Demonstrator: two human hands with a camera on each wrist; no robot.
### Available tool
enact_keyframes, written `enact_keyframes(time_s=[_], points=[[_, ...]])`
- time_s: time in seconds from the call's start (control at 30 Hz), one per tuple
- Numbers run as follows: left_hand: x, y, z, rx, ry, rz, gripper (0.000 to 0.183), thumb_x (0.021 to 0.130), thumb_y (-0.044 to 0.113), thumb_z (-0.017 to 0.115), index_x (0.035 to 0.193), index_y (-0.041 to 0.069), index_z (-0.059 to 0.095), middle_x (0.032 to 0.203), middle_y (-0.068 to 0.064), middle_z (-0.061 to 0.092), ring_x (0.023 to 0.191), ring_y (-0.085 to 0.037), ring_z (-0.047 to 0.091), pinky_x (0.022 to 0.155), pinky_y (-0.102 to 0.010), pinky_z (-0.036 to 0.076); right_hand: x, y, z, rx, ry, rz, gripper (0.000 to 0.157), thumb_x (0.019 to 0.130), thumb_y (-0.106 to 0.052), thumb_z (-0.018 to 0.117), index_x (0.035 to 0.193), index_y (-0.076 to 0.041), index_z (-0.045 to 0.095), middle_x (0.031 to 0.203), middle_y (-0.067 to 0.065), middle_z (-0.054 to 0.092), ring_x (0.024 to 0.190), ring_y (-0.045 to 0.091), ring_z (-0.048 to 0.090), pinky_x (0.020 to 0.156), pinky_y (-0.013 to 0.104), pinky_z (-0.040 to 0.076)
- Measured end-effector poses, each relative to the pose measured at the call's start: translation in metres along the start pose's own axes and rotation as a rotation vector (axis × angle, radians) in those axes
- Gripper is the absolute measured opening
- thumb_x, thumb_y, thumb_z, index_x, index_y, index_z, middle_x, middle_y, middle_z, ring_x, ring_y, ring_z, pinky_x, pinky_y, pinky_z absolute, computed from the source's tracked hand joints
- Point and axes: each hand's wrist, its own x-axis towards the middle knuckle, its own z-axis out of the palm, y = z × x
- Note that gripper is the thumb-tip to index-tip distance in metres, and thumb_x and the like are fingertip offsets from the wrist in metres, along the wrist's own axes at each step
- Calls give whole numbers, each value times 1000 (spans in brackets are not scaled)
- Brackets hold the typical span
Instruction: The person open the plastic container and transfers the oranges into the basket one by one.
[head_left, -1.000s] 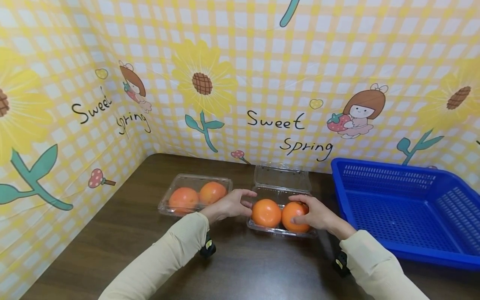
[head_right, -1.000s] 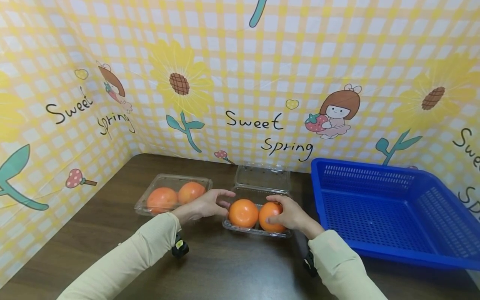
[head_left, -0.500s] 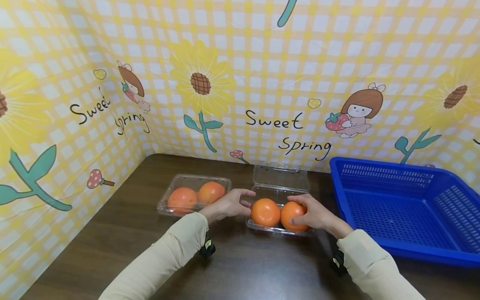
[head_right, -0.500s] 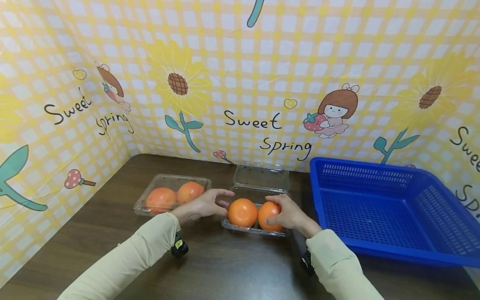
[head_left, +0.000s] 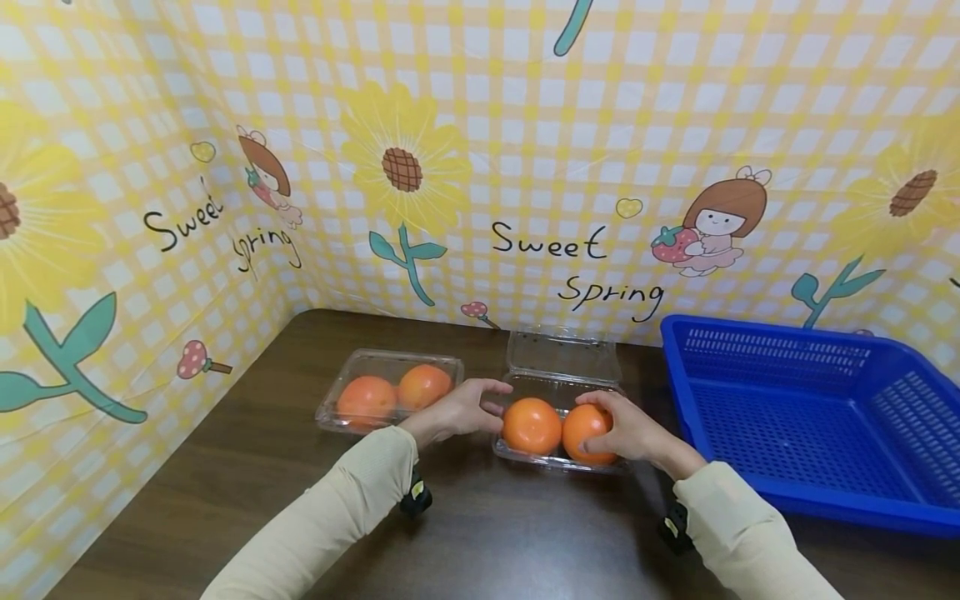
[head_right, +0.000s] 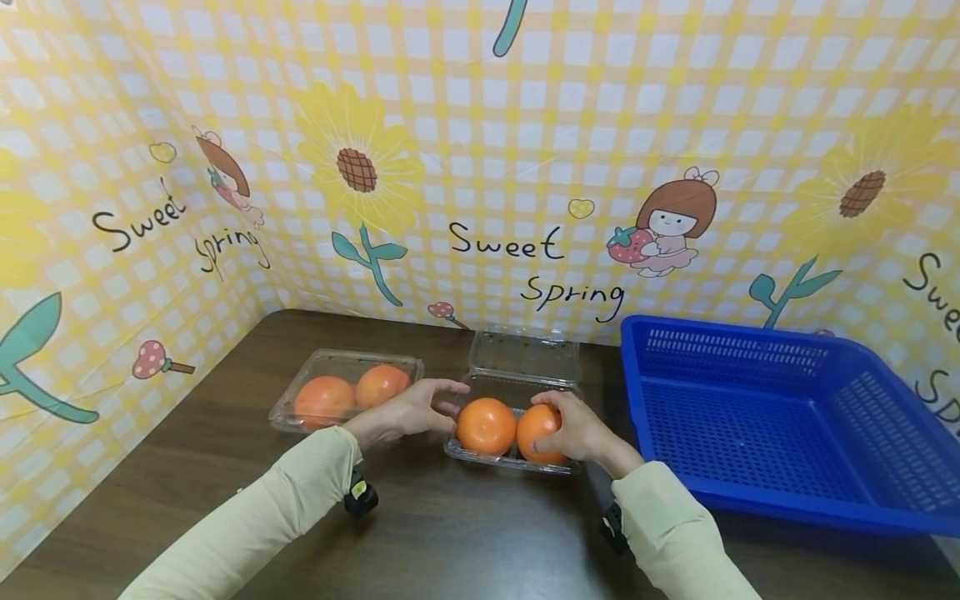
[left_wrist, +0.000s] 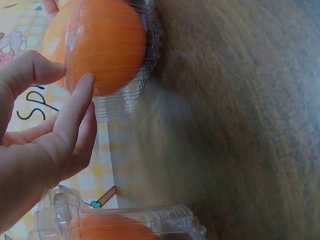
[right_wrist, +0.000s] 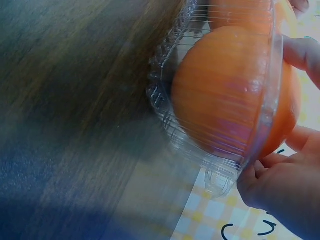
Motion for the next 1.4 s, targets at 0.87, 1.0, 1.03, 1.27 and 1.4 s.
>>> enact_keyframes(time_s=[0.87,1.0,1.03,1.27,1.4], points=[[-2,1,1,-11,-12,22,57,71,-11,61,125,-5,43,121,-19,47,104,-29,51,73,-32,50,-4,0,-1,-63,39,-60,56,66,-12,76,115,1,51,107,13,48,91,25,48,77,43,45],[-2,1,1,-4,-6,25,57,71,-11,61,125,-5,43,120,-18,48,103,-28,52,72,-31,50,-3,1,1,-65,60,-53,55,66,-11,75,114,0,51,108,14,48,92,26,48,78,43,44],[-1,0,1,-2,-4,27,57,71,-11,61,125,-5,43,120,-18,48,102,-28,52,72,-30,50,-3,2,1,-67,66,-51,55,66,-11,75,114,0,51,109,14,48,92,26,48,79,43,44],[-1,0,1,3,6,31,58,71,-10,61,125,-6,43,119,-18,48,101,-27,53,71,-30,50,-3,2,2,-76,95,-79,53,67,-12,76,112,1,52,110,16,47,91,26,48,79,44,43],[-2,0,2,10,5,26,57,71,-10,61,125,-5,43,119,-18,49,102,-27,53,71,-30,50,-3,1,2,-68,103,-56,53,67,-12,76,113,0,52,110,16,47,89,25,48,78,43,44]])
